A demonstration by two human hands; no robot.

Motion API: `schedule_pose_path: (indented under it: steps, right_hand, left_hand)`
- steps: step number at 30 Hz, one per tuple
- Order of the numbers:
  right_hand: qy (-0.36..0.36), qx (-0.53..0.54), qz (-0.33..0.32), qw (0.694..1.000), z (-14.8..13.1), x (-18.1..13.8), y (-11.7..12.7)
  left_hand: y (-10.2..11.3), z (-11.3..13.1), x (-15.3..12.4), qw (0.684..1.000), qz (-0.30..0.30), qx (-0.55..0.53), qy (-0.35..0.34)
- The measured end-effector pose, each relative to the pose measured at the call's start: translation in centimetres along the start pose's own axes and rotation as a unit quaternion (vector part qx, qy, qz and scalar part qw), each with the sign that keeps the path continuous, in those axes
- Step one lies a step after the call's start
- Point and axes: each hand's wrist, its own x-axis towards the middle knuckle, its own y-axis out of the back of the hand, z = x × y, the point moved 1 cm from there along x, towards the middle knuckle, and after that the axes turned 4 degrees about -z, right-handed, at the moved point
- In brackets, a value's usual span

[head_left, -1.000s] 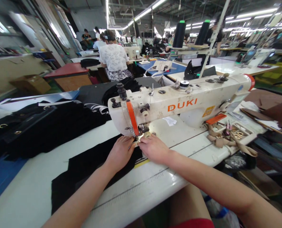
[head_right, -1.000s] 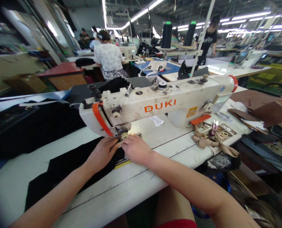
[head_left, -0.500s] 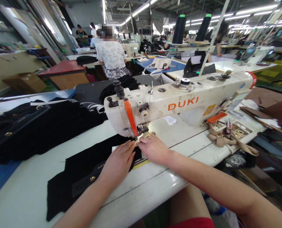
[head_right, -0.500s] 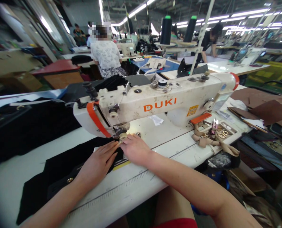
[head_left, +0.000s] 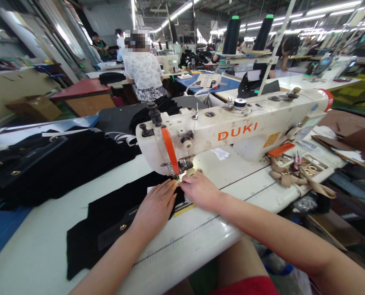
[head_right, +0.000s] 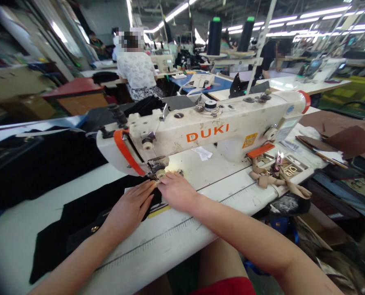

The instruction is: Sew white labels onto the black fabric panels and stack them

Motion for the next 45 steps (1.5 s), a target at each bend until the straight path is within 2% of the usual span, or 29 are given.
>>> schedule_pose_path:
  steps: [11, 22, 25, 31, 33, 37, 42, 45]
  right_hand:
    - [-0.002, 0.005, 0.013, 1.0, -0.1, -0.1, 0.1]
    - [-0.011, -0.016, 0.033, 0.999, 0.2, -0.3, 0.2]
    - [-0.02, -0.01, 0.036, 0.999, 0.1, -0.6, 0.3]
    - [-0.01, 0.028, 0.08, 0.996, -0.4, -1.5, 0.5]
    - [0.001, 0.042, 0.094, 0.995, -0.4, -1.7, 0.5]
    - [0.012, 0.06, 0.11, 0.992, -0.6, -2.1, 0.6]
    - [0.019, 0.096, 0.127, 0.987, -0.9, -2.5, 0.5]
    - [0.022, 0.111, 0.137, 0.984, -1.1, -2.5, 0.4]
  left_hand:
    - [0.3, 0.0, 0.2, 1.0, 0.007, 0.004, -0.004]
    - [-0.2, -1.3, 1.5, 0.999, 0.029, 0.016, 0.005]
    - [-0.1, -1.3, 0.9, 1.0, 0.021, 0.013, 0.011]
    - [1.7, 0.1, -4.0, 0.999, -0.019, 0.01, 0.028]
    - [2.9, 0.7, -6.0, 0.998, 0.001, 0.039, 0.044]
    - [5.5, 0.9, -11.1, 0.984, 0.079, 0.122, 0.104]
    - [5.5, -0.1, -18.5, 0.986, 0.006, 0.159, 0.042]
    - [6.7, -2.1, -20.6, 0.986, -0.002, 0.156, 0.067]
